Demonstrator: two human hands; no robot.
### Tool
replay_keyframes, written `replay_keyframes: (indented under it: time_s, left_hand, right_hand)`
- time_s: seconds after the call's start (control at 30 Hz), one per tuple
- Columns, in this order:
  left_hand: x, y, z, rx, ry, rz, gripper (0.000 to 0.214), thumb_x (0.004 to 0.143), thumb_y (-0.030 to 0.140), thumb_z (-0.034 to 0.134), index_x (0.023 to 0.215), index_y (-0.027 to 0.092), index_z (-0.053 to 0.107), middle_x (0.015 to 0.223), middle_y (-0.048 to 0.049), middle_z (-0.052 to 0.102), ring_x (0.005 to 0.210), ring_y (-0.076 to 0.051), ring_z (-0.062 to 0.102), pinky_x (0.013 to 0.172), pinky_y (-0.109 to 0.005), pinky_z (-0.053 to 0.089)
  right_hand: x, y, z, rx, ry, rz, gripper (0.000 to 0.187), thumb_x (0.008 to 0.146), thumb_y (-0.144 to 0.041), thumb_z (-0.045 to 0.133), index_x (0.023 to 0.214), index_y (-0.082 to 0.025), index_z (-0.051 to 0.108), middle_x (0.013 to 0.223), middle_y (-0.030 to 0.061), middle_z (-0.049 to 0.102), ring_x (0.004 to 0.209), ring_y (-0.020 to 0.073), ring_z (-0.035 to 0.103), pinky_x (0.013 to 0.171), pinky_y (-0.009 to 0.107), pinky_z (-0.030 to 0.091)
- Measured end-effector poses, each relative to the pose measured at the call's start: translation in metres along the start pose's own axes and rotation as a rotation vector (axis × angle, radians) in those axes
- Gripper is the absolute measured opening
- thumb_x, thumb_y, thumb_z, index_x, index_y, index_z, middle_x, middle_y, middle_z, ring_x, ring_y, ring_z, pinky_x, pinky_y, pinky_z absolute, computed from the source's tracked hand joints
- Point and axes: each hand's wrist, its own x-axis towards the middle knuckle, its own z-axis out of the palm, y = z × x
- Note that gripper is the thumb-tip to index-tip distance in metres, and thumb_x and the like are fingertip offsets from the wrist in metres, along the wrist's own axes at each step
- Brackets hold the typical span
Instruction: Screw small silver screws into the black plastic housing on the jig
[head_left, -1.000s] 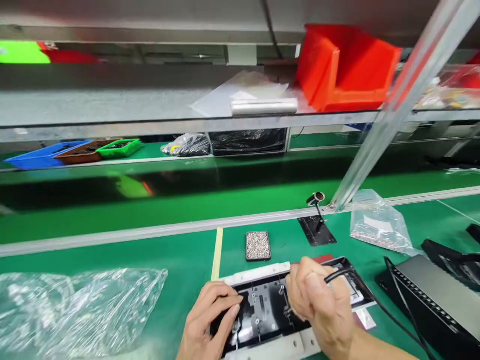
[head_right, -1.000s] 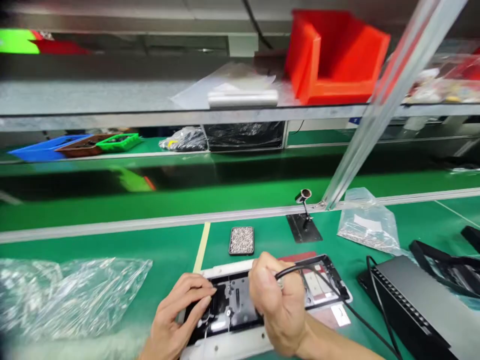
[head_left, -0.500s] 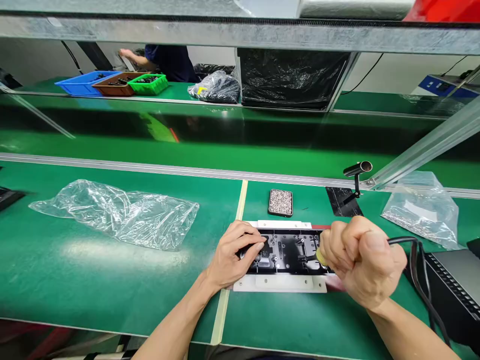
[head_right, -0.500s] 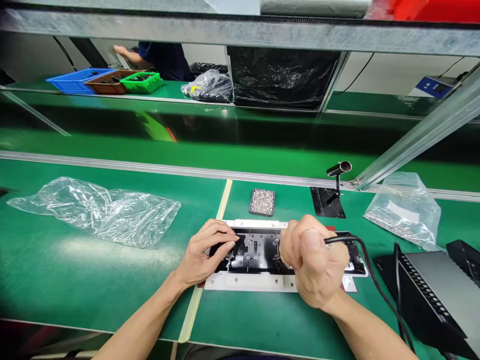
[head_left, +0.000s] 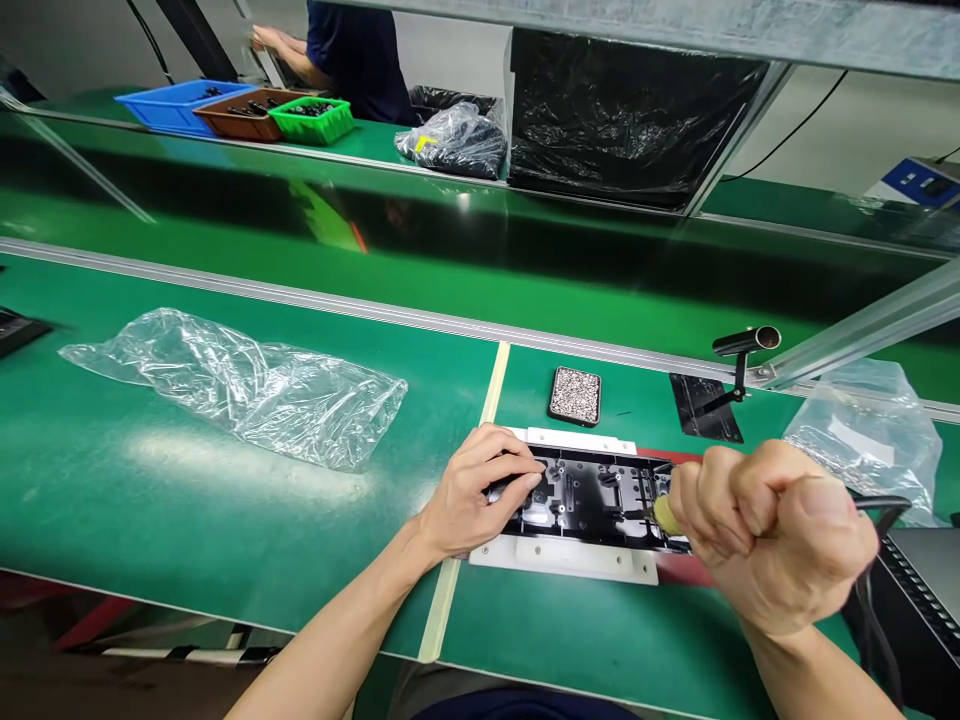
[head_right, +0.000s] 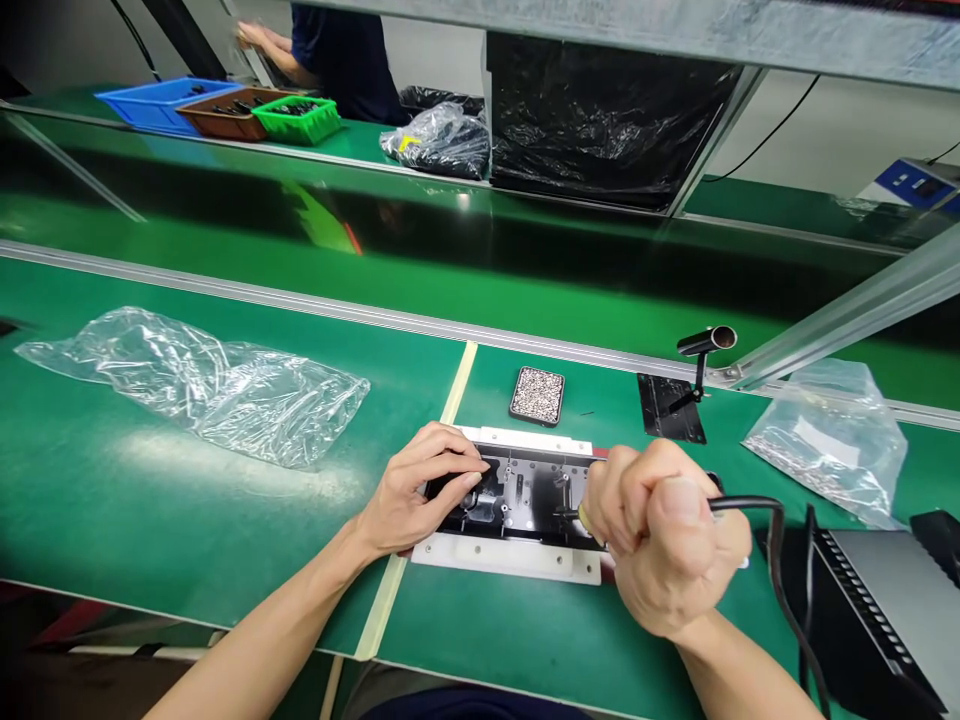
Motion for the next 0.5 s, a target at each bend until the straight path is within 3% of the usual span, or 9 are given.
replay_keyframes:
  time_s: [0.5]
  left_hand:
    - [-0.0027, -0.0031, -0.0023, 0.010, -0.002, 0.001, 0.022, 0.092, 0.009, 0.072, 0.109, 0.023, 0.075, 0.104, -0.0012, 0.071, 0.104, -0.011, 0.062, 0.095, -0.030, 0.050]
  right_hand:
    - [0.0013, 0.0087, 0.0061, -0.005, -0.023, -0.087, 0.052, 0.099, -0.039, 0.057, 0.058, -0.017, 0.035, 0.045, -0.0051, 0.023, 0.039, 0.0057, 0.024, 0.035, 0.018, 0.026]
